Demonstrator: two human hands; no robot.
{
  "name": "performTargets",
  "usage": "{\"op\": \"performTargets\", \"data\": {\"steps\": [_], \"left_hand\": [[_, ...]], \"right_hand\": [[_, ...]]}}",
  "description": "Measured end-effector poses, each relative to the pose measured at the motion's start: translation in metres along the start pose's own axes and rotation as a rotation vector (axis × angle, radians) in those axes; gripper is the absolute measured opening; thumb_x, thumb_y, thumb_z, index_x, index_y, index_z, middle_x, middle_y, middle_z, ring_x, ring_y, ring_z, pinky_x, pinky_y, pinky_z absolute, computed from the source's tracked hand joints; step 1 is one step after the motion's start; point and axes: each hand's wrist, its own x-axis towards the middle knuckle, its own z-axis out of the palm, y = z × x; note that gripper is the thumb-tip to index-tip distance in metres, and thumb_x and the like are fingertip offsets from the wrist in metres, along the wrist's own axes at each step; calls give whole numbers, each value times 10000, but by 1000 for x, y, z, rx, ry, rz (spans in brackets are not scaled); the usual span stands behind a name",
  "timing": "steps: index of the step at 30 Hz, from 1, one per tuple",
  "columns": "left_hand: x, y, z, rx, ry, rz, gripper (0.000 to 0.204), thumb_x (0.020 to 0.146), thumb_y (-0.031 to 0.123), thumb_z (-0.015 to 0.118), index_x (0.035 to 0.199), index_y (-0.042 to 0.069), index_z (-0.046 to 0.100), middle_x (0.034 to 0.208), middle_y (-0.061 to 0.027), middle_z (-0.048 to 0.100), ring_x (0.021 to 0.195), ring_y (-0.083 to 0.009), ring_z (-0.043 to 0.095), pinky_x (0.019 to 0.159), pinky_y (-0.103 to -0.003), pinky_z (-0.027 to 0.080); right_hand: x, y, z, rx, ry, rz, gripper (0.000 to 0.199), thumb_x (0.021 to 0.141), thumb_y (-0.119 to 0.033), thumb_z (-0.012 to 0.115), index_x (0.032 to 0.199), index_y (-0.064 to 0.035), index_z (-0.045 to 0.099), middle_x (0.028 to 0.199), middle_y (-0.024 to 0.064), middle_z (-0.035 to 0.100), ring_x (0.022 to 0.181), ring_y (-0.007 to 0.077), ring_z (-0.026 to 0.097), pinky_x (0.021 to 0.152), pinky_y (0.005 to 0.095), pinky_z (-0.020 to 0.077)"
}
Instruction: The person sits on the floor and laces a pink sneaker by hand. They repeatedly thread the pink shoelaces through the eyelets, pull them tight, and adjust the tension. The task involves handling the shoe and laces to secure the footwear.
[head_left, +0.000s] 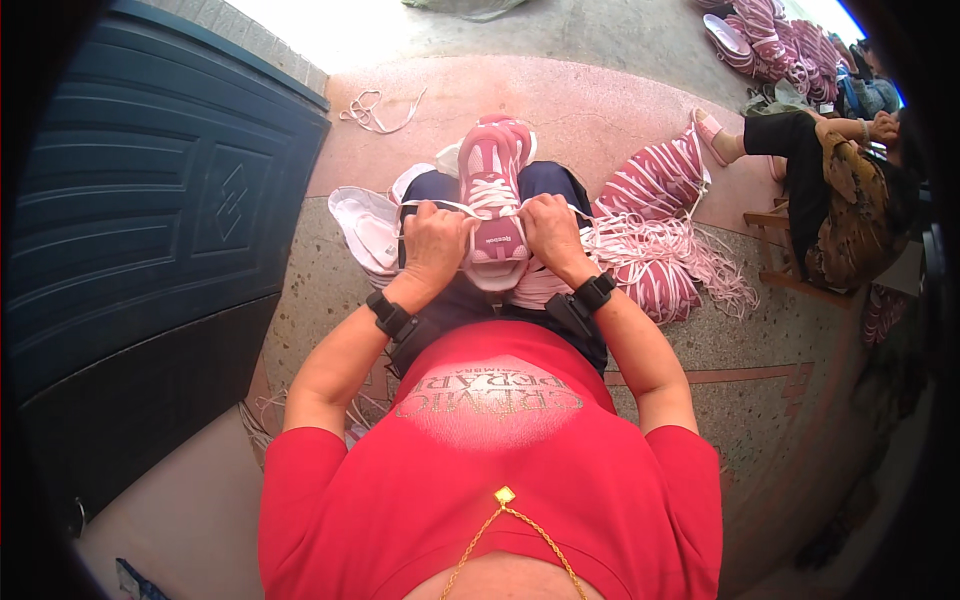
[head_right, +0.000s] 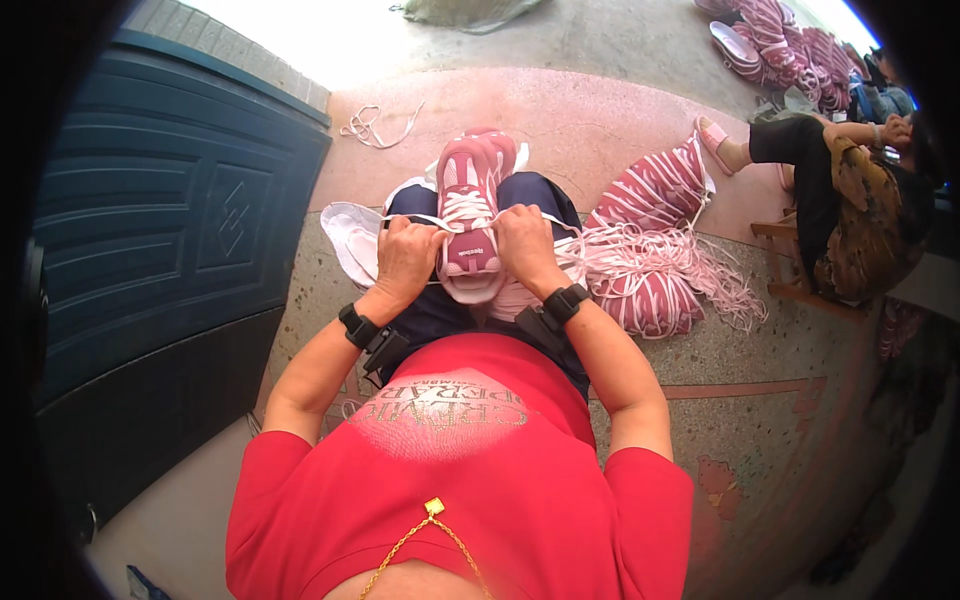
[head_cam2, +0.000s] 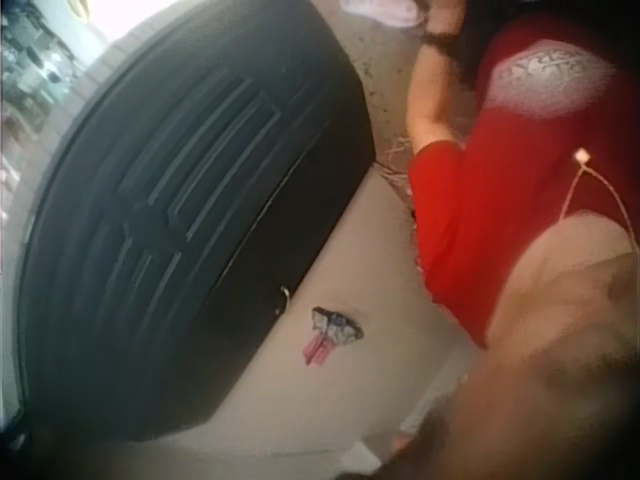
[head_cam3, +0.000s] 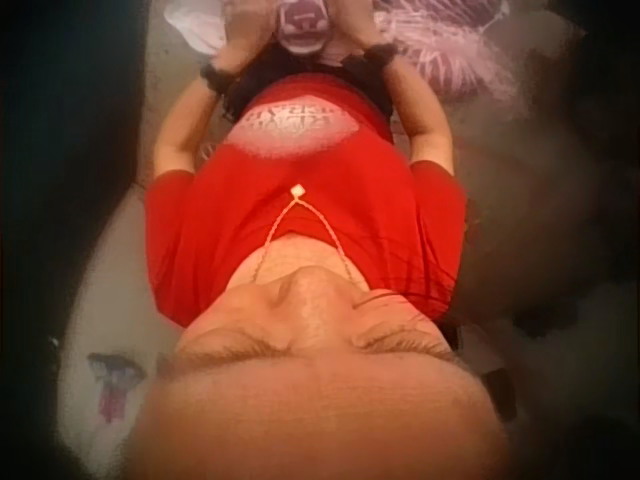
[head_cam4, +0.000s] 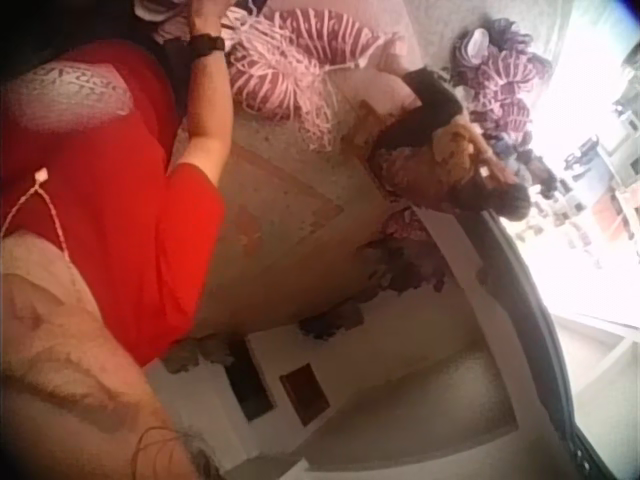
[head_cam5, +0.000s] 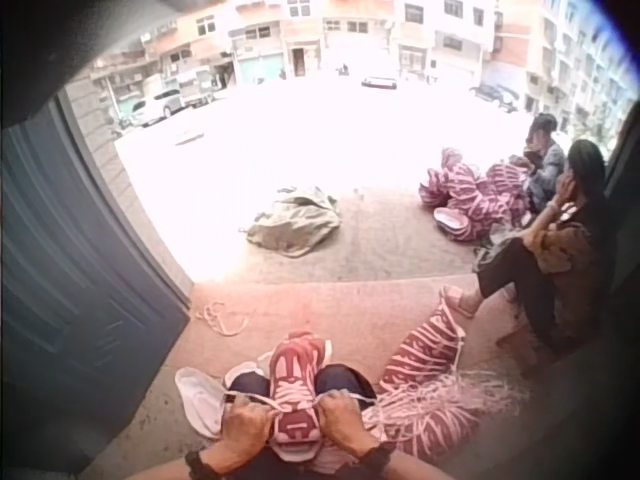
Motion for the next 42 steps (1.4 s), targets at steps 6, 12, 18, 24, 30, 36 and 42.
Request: {"op": "performTargets", "data": {"steps": [6,12,18,24,30,36,42], "left_hand": [[-14,3,4,-56,-71,-65,159,816,168,598,854,21,644,806,-100,642,854,-276,549,714,-405,453],[7,-2,-6,-297,-14,-39,132,831,128,585,882,16,634,800,-134,644,778,-319,592,705,-384,475],[99,4,19,-665,-333,-75,312,835,134,579,1112,-11,563,813,-151,663,718,-255,643,639,-336,495],[129,20,62,-595,-700,51,579,744,102,638,1261,-82,454,750,-161,640,580,-200,622,488,-306,474],[138,29,24,-1026,-781,-361,557,744,40,658,1253,-65,461,693,-105,628,448,-106,545,381,-220,413],[137,10,-25,-1371,-662,-604,448,819,84,671,1206,-36,479,728,-72,630,414,-25,492,332,-142,339],[123,6,12,-1244,-763,-709,408,848,96,628,1205,-45,490,676,-71,625,376,-46,471,312,-169,330]], "right_hand": [[4,-14,-14,-186,134,-49,137,799,-235,628,790,-101,657,829,24,606,844,224,540,707,375,385],[-9,-19,-15,-305,13,-79,229,831,-311,590,843,-95,666,841,66,601,852,243,532,713,387,379],[-5,-6,-19,-60,-174,38,256,876,-275,531,980,-68,642,937,133,597,965,312,531,774,440,410],[-16,2,-6,115,-6,10,187,838,-158,546,978,-66,631,917,132,592,920,304,537,739,434,421],[-12,-1,-8,-32,27,-229,149,785,-108,545,900,-60,626,881,81,596,861,257,542,745,374,409],[9,-13,-26,-264,43,-415,112,754,-113,567,861,-84,585,920,55,573,916,226,530,808,385,383],[48,-82,-160,582,530,-451,162,813,64,496,944,-16,546,804,84,619,732,243,570,685,300,444]]}}
